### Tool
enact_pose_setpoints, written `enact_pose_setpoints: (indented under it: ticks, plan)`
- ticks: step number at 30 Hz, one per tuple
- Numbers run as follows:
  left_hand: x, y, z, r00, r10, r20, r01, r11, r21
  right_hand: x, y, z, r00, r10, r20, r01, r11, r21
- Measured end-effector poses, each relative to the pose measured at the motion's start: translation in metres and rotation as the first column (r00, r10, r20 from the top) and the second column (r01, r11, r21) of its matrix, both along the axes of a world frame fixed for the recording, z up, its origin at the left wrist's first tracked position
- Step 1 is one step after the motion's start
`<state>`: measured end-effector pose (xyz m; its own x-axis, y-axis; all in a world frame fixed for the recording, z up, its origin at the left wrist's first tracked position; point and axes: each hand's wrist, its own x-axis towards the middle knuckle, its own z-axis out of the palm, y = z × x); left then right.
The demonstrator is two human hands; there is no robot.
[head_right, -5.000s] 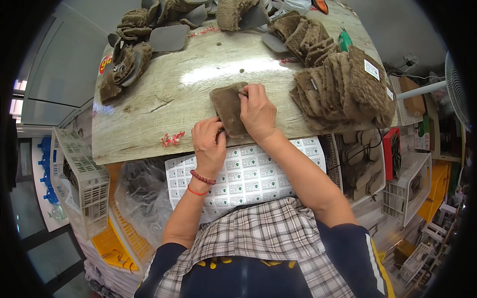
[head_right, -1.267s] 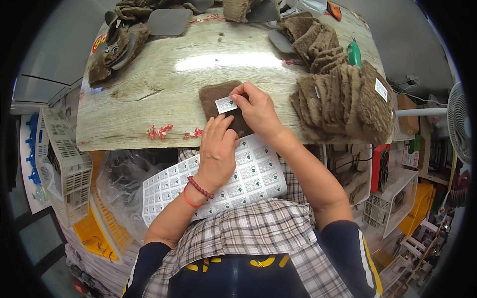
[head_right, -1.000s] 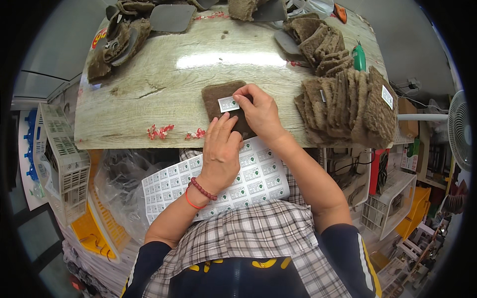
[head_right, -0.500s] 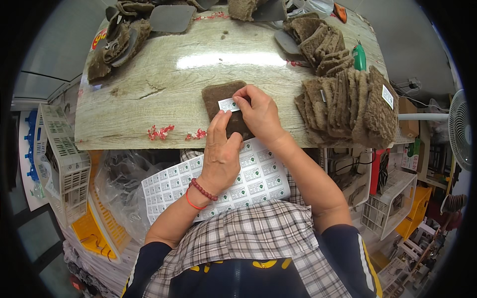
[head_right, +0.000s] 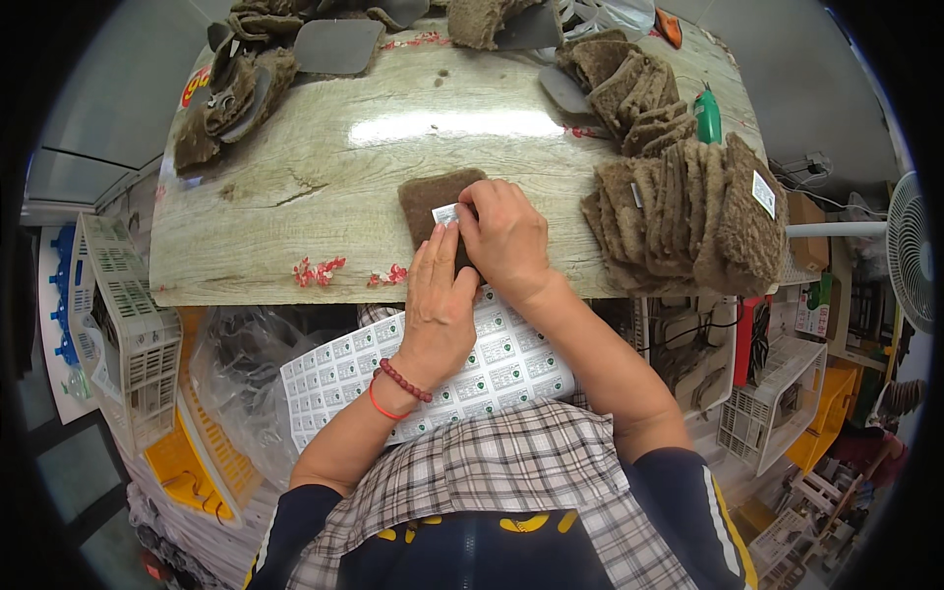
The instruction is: The person applies adhesive labels from a sheet onto brown fuzzy slippers on a table. They peel each label, place it on a slipper, and smooth it down, repeating the process for multiple items.
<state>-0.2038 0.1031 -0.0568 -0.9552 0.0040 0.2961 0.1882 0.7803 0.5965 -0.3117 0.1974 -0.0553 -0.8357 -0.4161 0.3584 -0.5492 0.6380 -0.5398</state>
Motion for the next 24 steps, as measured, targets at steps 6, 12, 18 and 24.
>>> enact_pose_setpoints:
  ticks: [6, 12, 18, 24]
  plan:
    - [0.001, -0.001, -0.002, 1.000, -0.002, 0.007, 0.002, 1.000, -0.005, 0.002, -0.001, 0.008, 0.989, -0.093, 0.114, 0.089, 0.995, 0.036]
    - [0.001, 0.000, 0.001, 1.000, 0.025, 0.008, -0.025, 1.000, 0.016, -0.006, 0.007, -0.007, 0.975, -0.139, 0.174, 0.158, 0.982, -0.100]
    - [-0.001, -0.003, 0.001, 1.000, 0.003, 0.001, -0.003, 0.999, -0.054, -0.010, 0.005, -0.001, 0.933, -0.110, 0.344, 0.183, 0.965, -0.187]
    - [0.008, -0.001, 0.010, 0.999, 0.017, -0.045, -0.016, 1.000, 0.021, -0.014, 0.010, 0.000, 0.850, 0.153, 0.504, 0.212, 0.777, -0.593]
